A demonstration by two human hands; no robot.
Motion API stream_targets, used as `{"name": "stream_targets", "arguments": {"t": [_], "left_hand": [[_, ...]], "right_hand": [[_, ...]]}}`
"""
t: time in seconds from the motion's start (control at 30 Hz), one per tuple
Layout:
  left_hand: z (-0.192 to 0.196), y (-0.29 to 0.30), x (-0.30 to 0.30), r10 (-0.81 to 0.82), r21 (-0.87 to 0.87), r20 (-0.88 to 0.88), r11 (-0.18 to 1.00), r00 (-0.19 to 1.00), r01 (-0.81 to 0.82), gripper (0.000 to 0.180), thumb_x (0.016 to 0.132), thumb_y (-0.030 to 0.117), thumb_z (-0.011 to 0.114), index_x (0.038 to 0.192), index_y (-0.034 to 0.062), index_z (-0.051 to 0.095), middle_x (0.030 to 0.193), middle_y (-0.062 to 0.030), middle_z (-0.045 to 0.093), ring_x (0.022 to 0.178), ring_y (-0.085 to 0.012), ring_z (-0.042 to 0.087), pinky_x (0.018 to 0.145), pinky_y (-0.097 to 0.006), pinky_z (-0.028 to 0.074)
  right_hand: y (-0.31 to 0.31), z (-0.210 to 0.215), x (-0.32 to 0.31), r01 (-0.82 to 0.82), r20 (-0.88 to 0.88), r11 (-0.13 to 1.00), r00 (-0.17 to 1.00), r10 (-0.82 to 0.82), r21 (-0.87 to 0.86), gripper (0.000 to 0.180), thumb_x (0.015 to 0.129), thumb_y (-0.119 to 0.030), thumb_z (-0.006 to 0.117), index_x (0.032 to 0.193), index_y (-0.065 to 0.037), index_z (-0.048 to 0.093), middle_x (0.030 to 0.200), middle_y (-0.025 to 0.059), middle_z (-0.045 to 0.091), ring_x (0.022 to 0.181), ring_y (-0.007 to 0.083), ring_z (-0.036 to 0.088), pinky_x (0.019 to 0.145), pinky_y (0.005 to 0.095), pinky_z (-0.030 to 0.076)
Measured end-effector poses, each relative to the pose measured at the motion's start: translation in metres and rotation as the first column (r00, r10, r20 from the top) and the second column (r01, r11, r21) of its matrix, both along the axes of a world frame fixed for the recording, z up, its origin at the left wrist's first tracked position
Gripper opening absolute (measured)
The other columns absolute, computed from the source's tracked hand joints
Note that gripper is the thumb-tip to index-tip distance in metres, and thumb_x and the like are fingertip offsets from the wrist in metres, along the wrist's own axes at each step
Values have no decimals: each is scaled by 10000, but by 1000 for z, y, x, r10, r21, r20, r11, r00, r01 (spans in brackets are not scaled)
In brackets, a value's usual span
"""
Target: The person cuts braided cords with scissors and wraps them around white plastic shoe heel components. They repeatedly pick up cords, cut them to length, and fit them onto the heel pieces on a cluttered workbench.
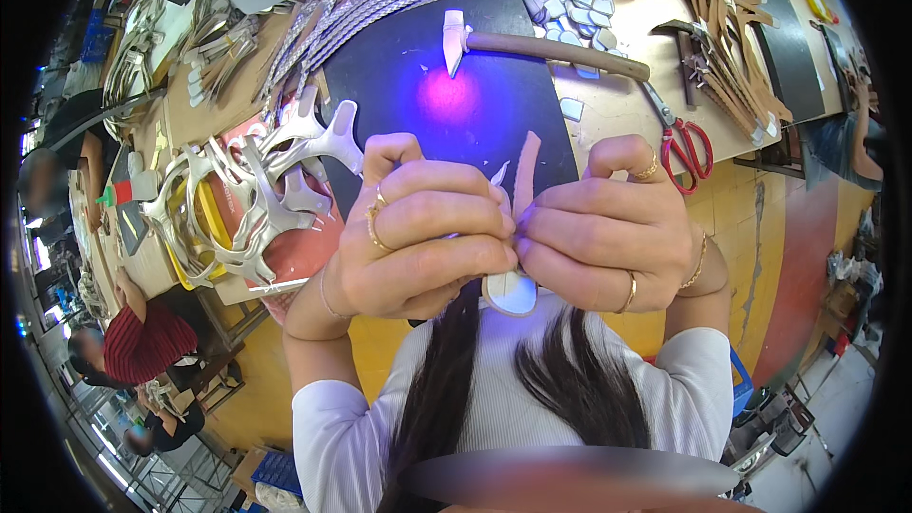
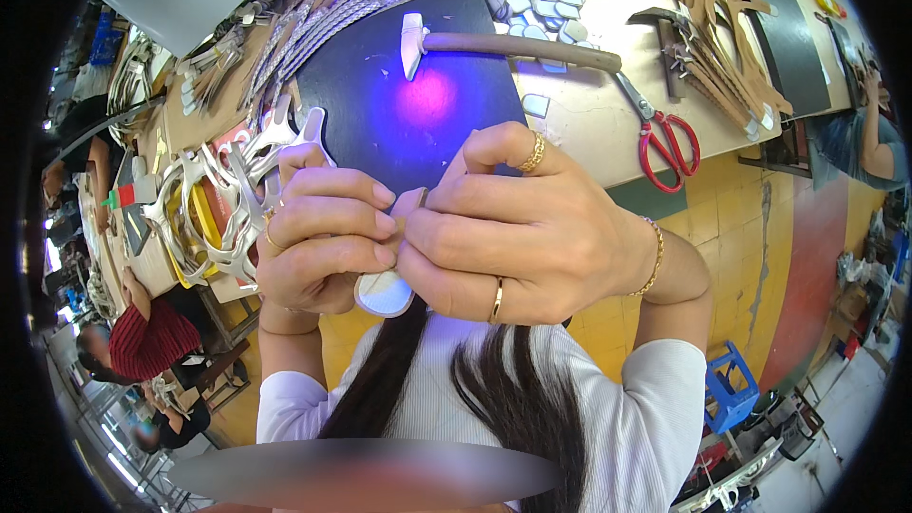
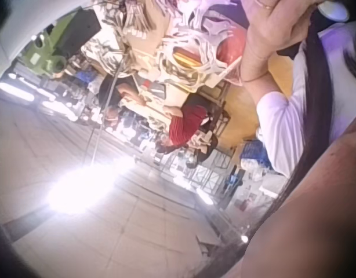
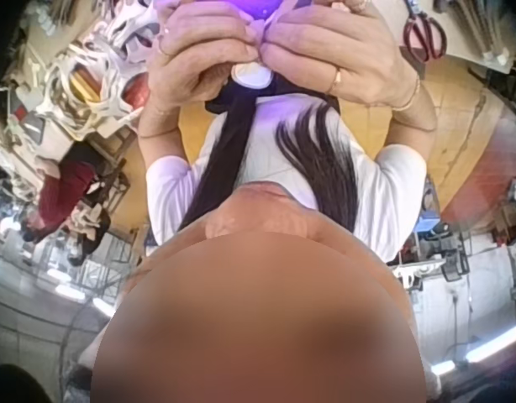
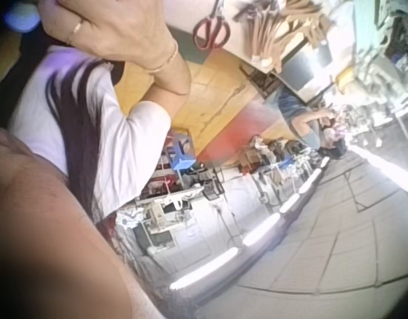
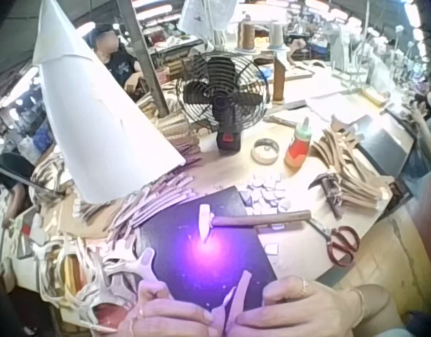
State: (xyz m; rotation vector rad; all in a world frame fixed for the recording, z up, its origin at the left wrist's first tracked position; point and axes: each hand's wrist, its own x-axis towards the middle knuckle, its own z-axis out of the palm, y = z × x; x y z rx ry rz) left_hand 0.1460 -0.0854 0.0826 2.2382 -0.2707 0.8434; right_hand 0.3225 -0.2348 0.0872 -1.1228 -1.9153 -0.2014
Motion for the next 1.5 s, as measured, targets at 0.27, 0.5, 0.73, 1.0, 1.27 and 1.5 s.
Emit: {"name": "stream_targets", "arguments": {"t": [0.27, 0.5, 0.73, 1.0, 1.27, 1.5], "left_hand": [[-6, 1, 10, -99, -396, -282, 918, 954, -22, 133, 893, 168, 705, 989, 82, 672, 983, -43, 659, 954, -209, 648, 873, -370, 442], [-42, 1, 39, -427, -886, -459, 287, 779, -365, 260, 964, 169, 686, 1112, 5, 549, 1011, -76, 668, 971, -143, 645, 884, -286, 514], [-70, -8, 24, -364, -768, -640, 287, 677, -573, 340, 935, 122, 701, 1195, 23, 506, 943, -80, 639, 702, -129, 649, 556, -278, 545], [-111, -25, 14, 366, 204, -530, 931, 765, -304, 416, 876, 178, 717, 1254, 48, 603, 1082, -136, 595, 960, -324, 594, 820, -422, 479], [-112, -48, 8, 450, 182, -608, 881, 654, -436, 444, 867, 275, 737, 1216, 37, 600, 1130, -158, 564, 1025, -342, 560, 895, -443, 442], [-97, -49, -46, 379, 205, -673, 921, 636, -332, 548, 827, 184, 731, 1323, 56, 537, 1225, -162, 535, 1114, -362, 525, 959, -460, 425]], "right_hand": [[-2, -1, 6, -81, -314, 890, 947, -72, -448, 128, 829, -132, 745, 872, -38, 669, 834, 62, 673, 717, 184, 662, 722, 326, 506], [21, -44, 34, -465, -832, 690, 302, -466, -555, 201, 933, -160, 712, 935, 34, 658, 828, 59, 682, 707, 116, 667, 655, 246, 547], [27, -89, 45, -349, -637, 534, 466, -614, -770, 282, 933, -262, 717, 921, 17, 682, 784, 71, 690, 659, 148, 673, 626, 264, 536], [32, -117, 21, 413, 131, 419, 820, -557, -809, 270, 880, -300, 733, 893, -35, 683, 635, 130, 630, 560, 282, 608, 573, 395, 483], [77, -128, 61, 616, 220, 717, 787, -576, -327, 289, 875, -304, 718, 1041, -74, 663, 990, 87, 621, 929, 268, 608, 803, 377, 493], [106, -140, 61, 599, 361, 645, 801, -478, -475, 314, 910, -289, 675, 1147, -85, 648, 1012, 88, 601, 959, 285, 616, 827, 387, 508]]}}
